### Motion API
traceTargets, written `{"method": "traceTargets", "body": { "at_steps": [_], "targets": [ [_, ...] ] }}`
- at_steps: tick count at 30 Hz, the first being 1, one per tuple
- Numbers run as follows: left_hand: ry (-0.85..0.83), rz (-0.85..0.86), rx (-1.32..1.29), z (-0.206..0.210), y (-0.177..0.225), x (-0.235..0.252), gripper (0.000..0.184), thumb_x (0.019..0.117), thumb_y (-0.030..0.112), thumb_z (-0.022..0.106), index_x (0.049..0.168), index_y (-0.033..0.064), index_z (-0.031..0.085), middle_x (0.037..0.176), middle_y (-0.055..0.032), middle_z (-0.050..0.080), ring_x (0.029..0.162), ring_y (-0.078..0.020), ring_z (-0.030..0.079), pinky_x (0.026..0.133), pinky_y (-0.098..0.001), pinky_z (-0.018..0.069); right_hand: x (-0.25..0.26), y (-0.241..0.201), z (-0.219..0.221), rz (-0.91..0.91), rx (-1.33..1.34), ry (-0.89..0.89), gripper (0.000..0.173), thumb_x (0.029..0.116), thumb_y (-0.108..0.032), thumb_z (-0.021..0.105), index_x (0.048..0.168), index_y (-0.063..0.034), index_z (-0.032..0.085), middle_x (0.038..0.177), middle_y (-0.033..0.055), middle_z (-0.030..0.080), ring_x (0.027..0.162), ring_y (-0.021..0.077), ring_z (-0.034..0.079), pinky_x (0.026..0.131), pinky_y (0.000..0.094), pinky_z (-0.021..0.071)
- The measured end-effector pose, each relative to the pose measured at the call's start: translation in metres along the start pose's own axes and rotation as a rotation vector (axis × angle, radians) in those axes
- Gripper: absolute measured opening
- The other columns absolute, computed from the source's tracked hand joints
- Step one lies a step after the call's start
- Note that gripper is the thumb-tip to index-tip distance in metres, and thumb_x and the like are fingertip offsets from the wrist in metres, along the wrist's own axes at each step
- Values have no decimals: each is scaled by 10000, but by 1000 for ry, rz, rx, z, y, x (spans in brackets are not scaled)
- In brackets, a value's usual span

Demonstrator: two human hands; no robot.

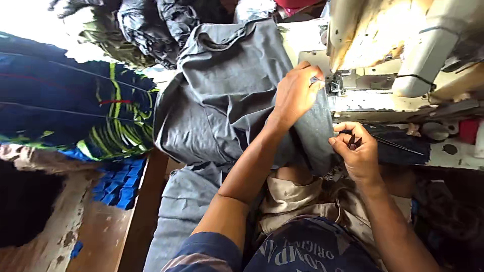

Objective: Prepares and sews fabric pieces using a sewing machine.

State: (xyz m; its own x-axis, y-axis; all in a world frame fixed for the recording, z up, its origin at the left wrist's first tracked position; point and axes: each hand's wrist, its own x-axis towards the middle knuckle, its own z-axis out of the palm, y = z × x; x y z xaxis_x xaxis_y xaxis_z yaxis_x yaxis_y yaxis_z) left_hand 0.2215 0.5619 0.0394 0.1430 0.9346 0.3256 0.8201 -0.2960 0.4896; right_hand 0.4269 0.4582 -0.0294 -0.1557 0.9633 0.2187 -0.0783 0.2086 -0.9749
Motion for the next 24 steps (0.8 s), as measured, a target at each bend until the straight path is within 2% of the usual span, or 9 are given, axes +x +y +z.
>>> {"method": "traceTargets", "body": {
  "at_steps": [3, 6, 8, 10, 13, 17, 24],
  "targets": [
    [-29, 15, 30, 3, -1, 24, 147, 954, 291, 673, 1028, 198, 760, 1088, -22, 705, 1051, -205, 678, 861, -497, 566, 8, -2, 0, -23, 44, 59, 320, 869, 12, 713, 1173, -75, 663, 648, 12, 549, 515, 88, 463, 491, 242, 432],
    [10, 23, 21, 9, 6, 46, 182, 906, 215, 651, 1020, 106, 742, 1110, -82, 717, 1110, -265, 666, 897, -532, 522, 23, -6, -2, -35, 38, 104, 264, 883, -3, 707, 1140, -64, 701, 666, -6, 563, 510, 71, 454, 472, 227, 420],
    [61, 67, -7, 15, 4, 54, 343, 859, 192, 659, 1156, 27, 709, 1224, -147, 706, 1227, -296, 632, 1007, -516, 487, 29, -9, -2, -29, 43, 113, 242, 898, -3, 694, 1130, -69, 718, 695, -4, 584, 500, 58, 442, 446, 210, 399],
    [64, 79, -28, 17, 2, 58, 464, 850, 215, 693, 1254, -12, 664, 1293, -184, 675, 1286, -313, 597, 1065, -509, 457, 32, -10, 0, -13, 77, 106, 233, 907, 10, 680, 1122, -68, 727, 761, 10, 626, 515, 51, 449, 450, 199, 398],
    [57, 68, -21, 17, 1, 59, 410, 848, 226, 685, 1199, 15, 691, 1255, -167, 693, 1256, -309, 616, 1022, -531, 480, 32, -10, 2, -16, 97, 103, 218, 917, 20, 674, 1108, -60, 740, 825, 24, 668, 516, 41, 448, 444, 186, 386],
    [10, 64, -16, 15, 0, 59, 384, 851, 213, 667, 1179, 14, 691, 1225, -160, 702, 1229, -309, 628, 1000, -542, 488, 28, -8, 4, -10, 74, 109, 212, 936, -7, 667, 1122, -74, 745, 754, 11, 636, 479, 43, 424, 414, 189, 362],
    [32, 95, -35, 15, 2, 55, 407, 877, 193, 658, 1245, 18, 674, 1273, -152, 687, 1270, -305, 603, 1040, -514, 473, 24, -11, 11, 13, 98, 133, 215, 946, -26, 669, 1119, -103, 772, 816, 17, 690, 468, 37, 429, 398, 186, 355]
  ]
}}
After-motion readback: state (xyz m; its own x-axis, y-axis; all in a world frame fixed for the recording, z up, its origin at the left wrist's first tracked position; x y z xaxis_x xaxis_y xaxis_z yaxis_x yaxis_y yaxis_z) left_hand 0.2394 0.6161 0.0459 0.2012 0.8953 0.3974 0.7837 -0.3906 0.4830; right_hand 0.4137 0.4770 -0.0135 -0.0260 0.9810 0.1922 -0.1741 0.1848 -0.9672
